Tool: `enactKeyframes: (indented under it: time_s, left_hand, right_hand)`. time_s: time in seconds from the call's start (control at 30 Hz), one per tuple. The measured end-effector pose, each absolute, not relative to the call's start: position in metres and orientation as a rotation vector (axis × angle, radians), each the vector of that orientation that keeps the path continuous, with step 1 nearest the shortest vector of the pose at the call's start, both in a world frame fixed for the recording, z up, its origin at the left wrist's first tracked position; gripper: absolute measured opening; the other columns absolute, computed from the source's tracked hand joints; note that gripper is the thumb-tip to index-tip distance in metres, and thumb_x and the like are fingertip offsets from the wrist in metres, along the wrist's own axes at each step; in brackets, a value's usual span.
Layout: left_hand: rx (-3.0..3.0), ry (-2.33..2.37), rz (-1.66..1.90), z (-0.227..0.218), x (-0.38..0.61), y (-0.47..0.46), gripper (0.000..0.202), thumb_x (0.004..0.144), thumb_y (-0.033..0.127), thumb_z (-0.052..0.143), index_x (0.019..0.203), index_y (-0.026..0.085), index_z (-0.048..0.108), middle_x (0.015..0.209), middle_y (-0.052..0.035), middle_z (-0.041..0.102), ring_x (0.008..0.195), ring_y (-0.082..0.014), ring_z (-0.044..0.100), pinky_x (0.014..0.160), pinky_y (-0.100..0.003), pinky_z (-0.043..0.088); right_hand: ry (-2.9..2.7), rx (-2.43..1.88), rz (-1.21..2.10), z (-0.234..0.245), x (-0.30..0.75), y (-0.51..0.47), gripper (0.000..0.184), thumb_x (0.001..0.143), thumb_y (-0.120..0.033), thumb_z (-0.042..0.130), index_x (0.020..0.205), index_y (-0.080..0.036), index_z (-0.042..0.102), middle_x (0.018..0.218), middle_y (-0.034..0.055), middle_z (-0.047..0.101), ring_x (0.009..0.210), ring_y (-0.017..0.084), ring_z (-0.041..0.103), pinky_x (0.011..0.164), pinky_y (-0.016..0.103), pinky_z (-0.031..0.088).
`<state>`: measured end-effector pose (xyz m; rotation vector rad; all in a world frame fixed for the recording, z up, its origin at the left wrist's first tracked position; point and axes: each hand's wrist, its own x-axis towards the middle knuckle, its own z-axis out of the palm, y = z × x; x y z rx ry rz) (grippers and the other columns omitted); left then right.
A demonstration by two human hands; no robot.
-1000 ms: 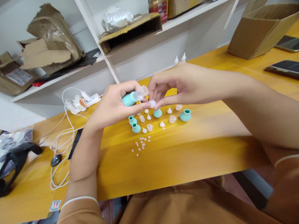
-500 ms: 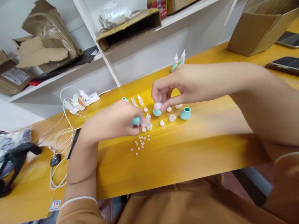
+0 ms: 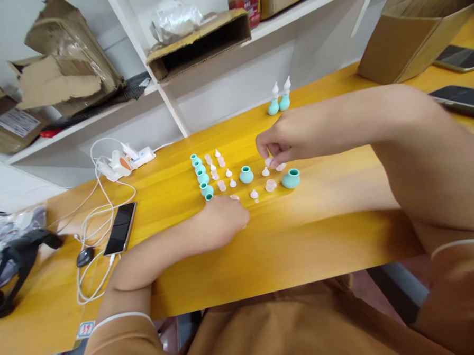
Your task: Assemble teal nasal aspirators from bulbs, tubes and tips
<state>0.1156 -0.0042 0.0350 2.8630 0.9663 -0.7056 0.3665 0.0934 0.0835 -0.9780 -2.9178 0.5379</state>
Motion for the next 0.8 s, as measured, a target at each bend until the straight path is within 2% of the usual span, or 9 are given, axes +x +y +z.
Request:
enactKeyframes:
  time_s: [0.1, 0.17, 0.27, 0.43, 0.6, 0.73, 0.8]
  left_hand:
    - [2.883, 0.926, -0.683, 0.041, 0.112, -0.004, 0.024, 0.093, 0.001, 0.060, 0.083, 0.016, 0.077, 0.088, -0.0106, 0.078, 0.080, -0.0228, 0.072, 0.069, -0.032, 0.048]
    - [2.887, 0.949, -0.632, 0.048, 0.109, -0.003, 0.018, 0.098, 0.012, 0.062, 0.085, 0.016, 0.075, 0.089, -0.0103, 0.077, 0.081, -0.0232, 0.070, 0.070, -0.032, 0.048]
    - [2.874, 1.140, -0.507, 0.062, 0.104, 0.000, 0.023, 0.104, 0.026, 0.057, 0.091, 0.015, 0.072, 0.090, -0.0108, 0.075, 0.082, -0.0250, 0.068, 0.073, -0.036, 0.048]
    - [2.901, 1.314, -0.298, 0.077, 0.094, 0.014, 0.020, 0.103, 0.022, 0.049, 0.094, 0.017, 0.066, 0.089, -0.0084, 0.069, 0.081, -0.0224, 0.061, 0.076, -0.036, 0.046]
    - [2.900, 1.278, -0.182, 0.080, 0.085, 0.028, 0.020, 0.103, 0.024, 0.048, 0.090, 0.019, 0.061, 0.090, -0.0076, 0.068, 0.081, -0.0215, 0.058, 0.076, -0.036, 0.044]
    - [2.872, 1.345, -0.192, 0.084, 0.081, 0.033, 0.019, 0.102, 0.024, 0.049, 0.087, 0.021, 0.060, 0.086, -0.0072, 0.067, 0.077, -0.0225, 0.058, 0.072, -0.038, 0.043]
    - [2.867, 1.369, -0.199, 0.086, 0.077, 0.035, 0.017, 0.101, 0.025, 0.050, 0.089, 0.021, 0.060, 0.087, -0.0077, 0.068, 0.078, -0.0239, 0.060, 0.073, -0.039, 0.044]
  right_hand:
    - [-2.866, -1.101, 0.560, 0.079, 0.372, 0.111, 0.010, 0.094, -0.027, 0.074, 0.088, -0.020, 0.076, 0.078, 0.0031, 0.073, 0.068, 0.014, 0.056, 0.068, 0.030, 0.037]
    - [-2.848, -1.149, 0.625, 0.075, 0.374, 0.126, 0.010, 0.093, -0.029, 0.077, 0.091, -0.019, 0.078, 0.080, 0.0042, 0.074, 0.075, 0.016, 0.059, 0.072, 0.030, 0.038]
    - [-2.861, -1.292, 0.669, 0.064, 0.374, 0.148, 0.012, 0.094, -0.027, 0.074, 0.095, -0.016, 0.079, 0.086, 0.0057, 0.075, 0.082, 0.018, 0.061, 0.076, 0.031, 0.039]
    - [-2.918, -1.457, 0.595, 0.044, 0.373, 0.177, 0.013, 0.091, -0.025, 0.073, 0.096, -0.014, 0.077, 0.087, 0.0065, 0.076, 0.077, 0.016, 0.060, 0.073, 0.030, 0.040]
    - [-2.889, -1.534, 0.709, 0.032, 0.371, 0.190, 0.018, 0.091, -0.032, 0.076, 0.099, -0.016, 0.078, 0.086, 0.0060, 0.076, 0.073, 0.017, 0.063, 0.072, 0.031, 0.044]
    - [-2.865, -1.588, 0.661, 0.030, 0.368, 0.196, 0.022, 0.095, -0.032, 0.075, 0.114, -0.025, 0.080, 0.096, 0.0030, 0.079, 0.082, 0.021, 0.070, 0.075, 0.031, 0.048]
    - [-2.821, -1.634, 0.589, 0.030, 0.372, 0.200, 0.020, 0.099, -0.027, 0.073, 0.115, -0.020, 0.081, 0.098, 0.0052, 0.080, 0.087, 0.020, 0.071, 0.078, 0.031, 0.047]
